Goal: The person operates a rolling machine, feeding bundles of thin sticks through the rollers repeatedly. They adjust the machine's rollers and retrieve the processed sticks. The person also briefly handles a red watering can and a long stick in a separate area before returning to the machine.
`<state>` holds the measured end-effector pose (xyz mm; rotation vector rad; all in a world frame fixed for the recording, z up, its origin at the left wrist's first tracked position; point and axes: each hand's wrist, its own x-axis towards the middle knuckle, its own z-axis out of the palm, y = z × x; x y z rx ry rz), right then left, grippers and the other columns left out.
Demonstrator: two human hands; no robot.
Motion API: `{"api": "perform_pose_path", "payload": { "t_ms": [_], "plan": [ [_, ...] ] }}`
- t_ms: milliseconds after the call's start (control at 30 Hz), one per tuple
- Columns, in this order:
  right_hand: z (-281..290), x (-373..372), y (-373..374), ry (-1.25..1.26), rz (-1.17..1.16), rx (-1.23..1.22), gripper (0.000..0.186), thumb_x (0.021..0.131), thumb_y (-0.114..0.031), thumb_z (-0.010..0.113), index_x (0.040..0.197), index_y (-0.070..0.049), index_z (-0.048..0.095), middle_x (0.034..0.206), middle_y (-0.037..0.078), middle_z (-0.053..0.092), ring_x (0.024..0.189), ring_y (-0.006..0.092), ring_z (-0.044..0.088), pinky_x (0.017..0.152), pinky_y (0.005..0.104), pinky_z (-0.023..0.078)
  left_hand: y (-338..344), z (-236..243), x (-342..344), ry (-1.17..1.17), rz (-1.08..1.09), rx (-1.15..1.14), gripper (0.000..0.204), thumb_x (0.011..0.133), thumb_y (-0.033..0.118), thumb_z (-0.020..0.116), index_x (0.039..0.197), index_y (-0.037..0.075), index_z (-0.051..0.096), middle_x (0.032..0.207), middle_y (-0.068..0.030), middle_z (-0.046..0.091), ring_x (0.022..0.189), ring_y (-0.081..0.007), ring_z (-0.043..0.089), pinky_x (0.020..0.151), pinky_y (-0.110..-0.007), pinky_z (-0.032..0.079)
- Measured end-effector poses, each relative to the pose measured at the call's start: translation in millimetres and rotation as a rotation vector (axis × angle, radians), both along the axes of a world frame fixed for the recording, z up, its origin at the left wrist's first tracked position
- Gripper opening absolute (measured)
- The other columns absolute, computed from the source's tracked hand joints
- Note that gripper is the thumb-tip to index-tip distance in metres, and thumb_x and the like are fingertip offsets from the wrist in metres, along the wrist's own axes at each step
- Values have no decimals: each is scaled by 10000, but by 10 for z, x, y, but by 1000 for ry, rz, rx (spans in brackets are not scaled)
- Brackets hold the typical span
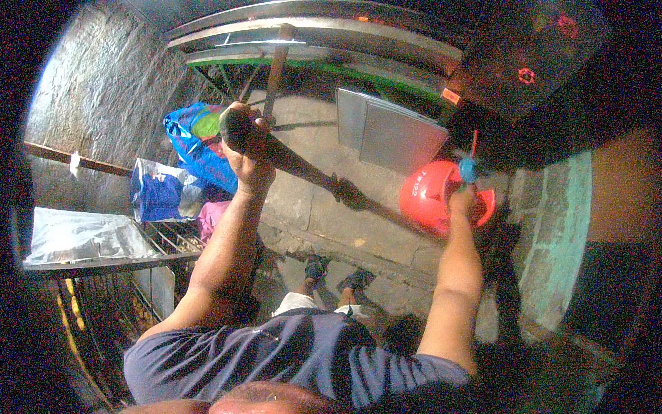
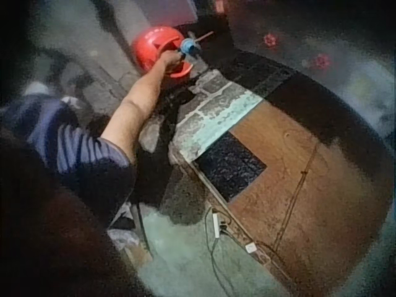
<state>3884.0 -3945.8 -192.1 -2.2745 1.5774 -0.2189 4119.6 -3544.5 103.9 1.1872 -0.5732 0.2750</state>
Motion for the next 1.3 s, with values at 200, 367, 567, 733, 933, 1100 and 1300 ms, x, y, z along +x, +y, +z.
{"api": "perform_pose_path", "payload": {
  "t_ms": [200,367,567,733,933,1100,1300],
  "plan": [
    [107,33,31,1,-43,87,425,866,-145,688,1277,-71,609,1208,262,677,1136,483,635,988,559,509,-9,33,-27,9,-1,-2,355,936,77,695,1227,45,496,1022,-20,508,916,-106,491,814,-256,455],
    [84,18,34,40,-9,23,418,847,-108,631,1262,-66,602,1165,271,698,1087,480,675,947,567,541,5,18,-1,-5,2,23,351,937,68,688,1228,39,494,1015,-25,508,912,-109,490,817,-255,451],
    [151,30,43,59,-25,51,439,858,-152,641,1287,-71,595,1202,276,688,1109,485,667,966,570,533,-5,13,3,-30,66,75,332,940,86,691,1213,37,507,1010,-28,517,909,-111,497,826,-260,444],
    [295,79,128,58,-63,105,548,840,-175,667,1365,-74,548,1242,272,673,1147,484,646,997,557,518,6,6,17,-45,77,102,322,941,105,704,1196,41,519,1004,-20,523,901,-110,506,817,-260,448],
    [242,46,84,29,-60,88,668,801,-198,738,1420,-71,519,1283,260,656,1193,467,621,1031,542,493,-18,63,-8,-53,66,79,344,945,158,689,1237,53,541,1043,-37,580,903,-120,552,797,-259,457],
    [230,26,96,27,-28,52,643,799,-185,731,1400,-66,534,1277,256,659,1195,468,617,1030,547,486,38,11,13,-30,71,71,355,942,136,699,1242,60,525,1023,-23,553,895,-110,538,783,-257,467],
    [95,-22,-24,57,-28,13,577,803,-193,721,1345,-73,565,1224,257,680,1149,475,641,1002,550,508,111,-39,109,26,21,27,327,925,68,695,1206,62,528,1007,-10,522,899,-92,510,793,-243,461]
  ]
}}
